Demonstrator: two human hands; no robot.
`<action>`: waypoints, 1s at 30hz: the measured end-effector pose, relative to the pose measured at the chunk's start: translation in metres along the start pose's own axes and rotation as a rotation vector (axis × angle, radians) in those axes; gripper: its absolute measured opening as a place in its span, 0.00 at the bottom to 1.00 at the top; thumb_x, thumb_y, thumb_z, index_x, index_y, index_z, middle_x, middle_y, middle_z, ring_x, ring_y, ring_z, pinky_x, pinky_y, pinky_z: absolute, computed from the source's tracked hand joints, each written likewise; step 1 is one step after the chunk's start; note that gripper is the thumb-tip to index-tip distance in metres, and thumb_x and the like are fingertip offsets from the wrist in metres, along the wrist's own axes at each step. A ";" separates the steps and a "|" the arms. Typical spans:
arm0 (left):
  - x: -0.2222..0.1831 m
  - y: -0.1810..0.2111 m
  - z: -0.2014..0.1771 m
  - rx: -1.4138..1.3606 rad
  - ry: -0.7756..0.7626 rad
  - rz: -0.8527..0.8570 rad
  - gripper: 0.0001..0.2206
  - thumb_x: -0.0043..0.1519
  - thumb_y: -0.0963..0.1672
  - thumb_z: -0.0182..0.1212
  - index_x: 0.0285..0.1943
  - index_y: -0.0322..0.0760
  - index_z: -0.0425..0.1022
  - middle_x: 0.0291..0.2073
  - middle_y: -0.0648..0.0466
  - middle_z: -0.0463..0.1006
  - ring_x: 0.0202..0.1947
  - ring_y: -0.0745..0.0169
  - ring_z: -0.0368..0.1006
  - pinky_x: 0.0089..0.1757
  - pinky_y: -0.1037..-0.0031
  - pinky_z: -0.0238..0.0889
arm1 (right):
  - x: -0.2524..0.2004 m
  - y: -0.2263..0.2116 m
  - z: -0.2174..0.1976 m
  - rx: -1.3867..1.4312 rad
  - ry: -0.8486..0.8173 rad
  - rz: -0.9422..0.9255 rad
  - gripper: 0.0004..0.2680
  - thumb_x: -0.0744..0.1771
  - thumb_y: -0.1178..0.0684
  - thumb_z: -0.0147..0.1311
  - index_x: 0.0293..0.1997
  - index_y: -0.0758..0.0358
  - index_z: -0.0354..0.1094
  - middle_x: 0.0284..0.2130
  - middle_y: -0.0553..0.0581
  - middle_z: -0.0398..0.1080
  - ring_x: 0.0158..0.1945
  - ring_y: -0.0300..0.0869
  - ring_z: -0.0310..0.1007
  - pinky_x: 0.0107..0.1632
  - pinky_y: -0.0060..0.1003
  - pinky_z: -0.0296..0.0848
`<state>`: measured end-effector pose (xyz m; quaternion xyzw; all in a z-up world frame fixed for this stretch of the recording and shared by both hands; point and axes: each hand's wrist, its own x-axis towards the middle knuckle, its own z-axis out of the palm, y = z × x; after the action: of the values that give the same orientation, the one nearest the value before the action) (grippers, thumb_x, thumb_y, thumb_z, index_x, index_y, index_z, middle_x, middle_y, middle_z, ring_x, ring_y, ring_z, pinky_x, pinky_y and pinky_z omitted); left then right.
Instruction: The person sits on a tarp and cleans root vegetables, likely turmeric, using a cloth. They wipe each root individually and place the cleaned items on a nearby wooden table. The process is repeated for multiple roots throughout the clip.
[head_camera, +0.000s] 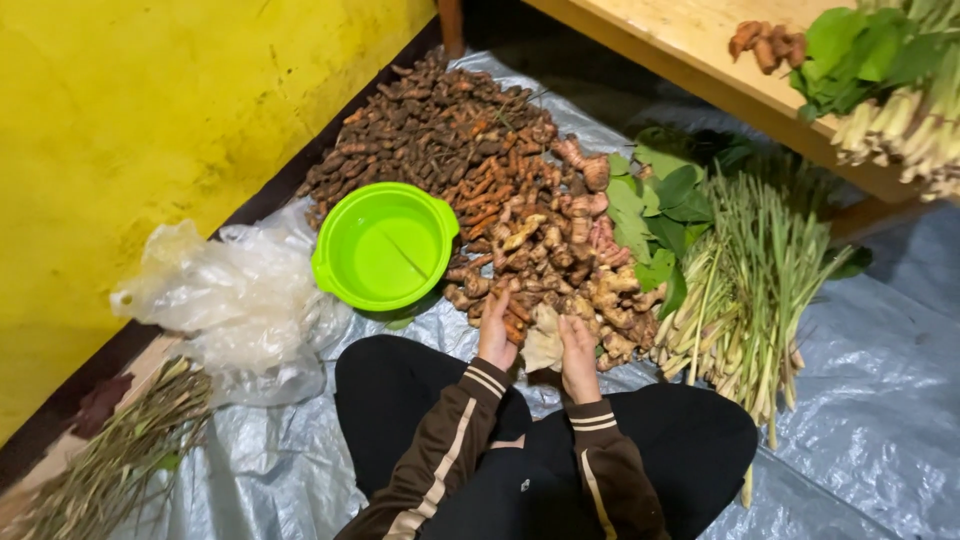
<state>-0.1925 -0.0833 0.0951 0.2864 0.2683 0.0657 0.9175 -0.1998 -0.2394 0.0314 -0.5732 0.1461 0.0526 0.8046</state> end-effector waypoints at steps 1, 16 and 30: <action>0.001 0.000 0.004 0.004 -0.009 -0.007 0.12 0.68 0.45 0.60 0.56 0.39 0.70 0.37 0.51 0.80 0.23 0.58 0.77 0.25 0.81 0.69 | -0.011 -0.022 0.009 0.003 0.010 -0.006 0.07 0.72 0.49 0.50 0.45 0.62 0.70 0.32 0.56 0.77 0.33 0.36 0.76 0.39 0.35 0.79; -0.012 -0.015 0.058 0.009 -0.037 -0.339 0.27 0.64 0.56 0.60 0.66 0.37 0.71 0.58 0.41 0.77 0.55 0.46 0.75 0.54 0.59 0.70 | -0.068 -0.152 0.061 -0.729 -0.232 -0.167 0.29 0.69 0.39 0.52 0.77 0.57 0.42 0.65 0.78 0.57 0.69 0.69 0.55 0.68 0.64 0.56; -0.067 0.032 0.108 1.317 -0.693 0.010 0.42 0.60 0.57 0.66 0.81 0.49 0.47 0.72 0.34 0.57 0.72 0.34 0.51 0.67 0.51 0.46 | -0.047 -0.170 0.067 0.074 0.175 -0.114 0.24 0.73 0.41 0.41 0.76 0.63 0.45 0.73 0.74 0.42 0.76 0.64 0.39 0.75 0.55 0.40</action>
<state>-0.1908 -0.1280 0.2185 0.7826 -0.0537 -0.1987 0.5875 -0.1902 -0.2303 0.2195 -0.5527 0.1848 -0.0489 0.8112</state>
